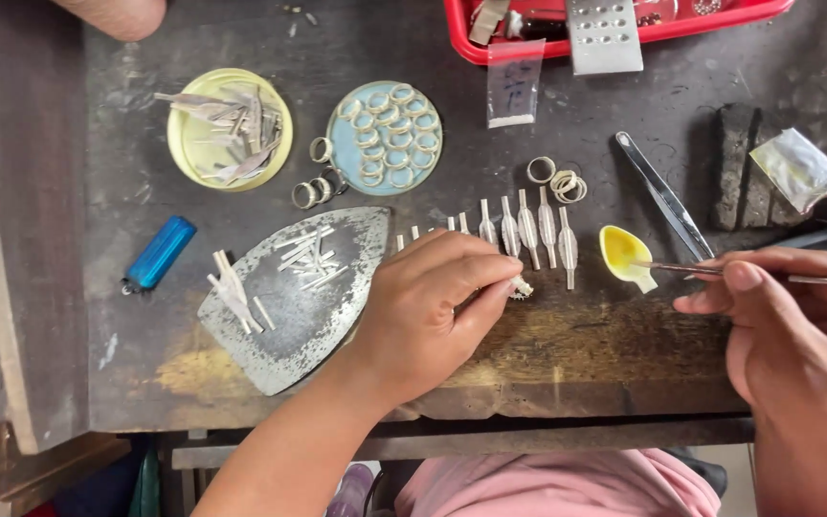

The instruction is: Applying adhesive or solder paste to small ring components using a precision tool at a jewelry workbench.

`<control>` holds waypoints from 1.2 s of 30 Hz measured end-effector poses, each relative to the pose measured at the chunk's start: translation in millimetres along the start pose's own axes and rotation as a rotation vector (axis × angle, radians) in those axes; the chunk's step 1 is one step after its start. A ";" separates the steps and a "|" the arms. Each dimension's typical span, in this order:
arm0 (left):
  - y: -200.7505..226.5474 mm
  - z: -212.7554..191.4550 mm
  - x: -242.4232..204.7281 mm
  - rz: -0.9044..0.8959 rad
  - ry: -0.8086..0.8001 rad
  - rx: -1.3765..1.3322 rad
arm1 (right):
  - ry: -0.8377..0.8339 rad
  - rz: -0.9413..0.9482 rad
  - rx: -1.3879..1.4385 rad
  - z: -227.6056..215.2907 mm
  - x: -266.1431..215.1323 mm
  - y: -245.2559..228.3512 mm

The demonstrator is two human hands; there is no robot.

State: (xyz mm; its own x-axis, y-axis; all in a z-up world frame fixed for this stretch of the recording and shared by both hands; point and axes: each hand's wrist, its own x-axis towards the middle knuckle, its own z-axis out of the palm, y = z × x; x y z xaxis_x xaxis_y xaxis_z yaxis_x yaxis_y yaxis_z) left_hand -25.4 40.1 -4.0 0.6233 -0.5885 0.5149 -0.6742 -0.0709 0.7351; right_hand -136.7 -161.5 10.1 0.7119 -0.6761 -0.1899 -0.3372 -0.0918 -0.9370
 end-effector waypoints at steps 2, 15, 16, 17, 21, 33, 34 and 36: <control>-0.6 -0.8 -0.6 0.017 0.008 0.007 | -0.070 -0.122 0.148 -13.6 10.2 30.2; 1.9 0.1 1.3 0.063 -0.060 -0.045 | -0.291 -0.058 0.731 24.4 -13.3 15.8; 2.7 1.1 2.5 0.062 -0.062 -0.045 | -0.289 -0.057 0.732 24.9 -14.4 18.1; 3.5 1.5 3.3 0.062 -0.080 -0.050 | -0.263 -0.057 0.724 25.8 -16.0 20.3; 5.3 2.8 1.6 0.062 -0.110 -0.054 | -0.252 -0.080 0.688 26.4 -20.1 24.6; 6.0 2.2 1.7 0.075 -0.148 -0.073 | -0.266 -0.112 0.631 28.1 -24.5 25.8; 6.0 2.2 1.7 0.074 -0.148 -0.073 | -0.266 -0.111 0.630 28.4 -24.4 25.6; 5.9 2.1 1.2 0.072 -0.147 -0.078 | -0.261 -0.120 0.626 29.4 -24.5 25.6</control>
State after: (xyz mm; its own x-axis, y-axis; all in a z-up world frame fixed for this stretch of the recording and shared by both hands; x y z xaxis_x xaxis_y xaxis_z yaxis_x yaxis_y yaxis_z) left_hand -29.5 37.3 0.1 0.5064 -0.7014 0.5015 -0.6785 0.0348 0.7338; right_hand -144.7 -125.8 -17.9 0.8736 -0.4822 -0.0653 0.1166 0.3379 -0.9339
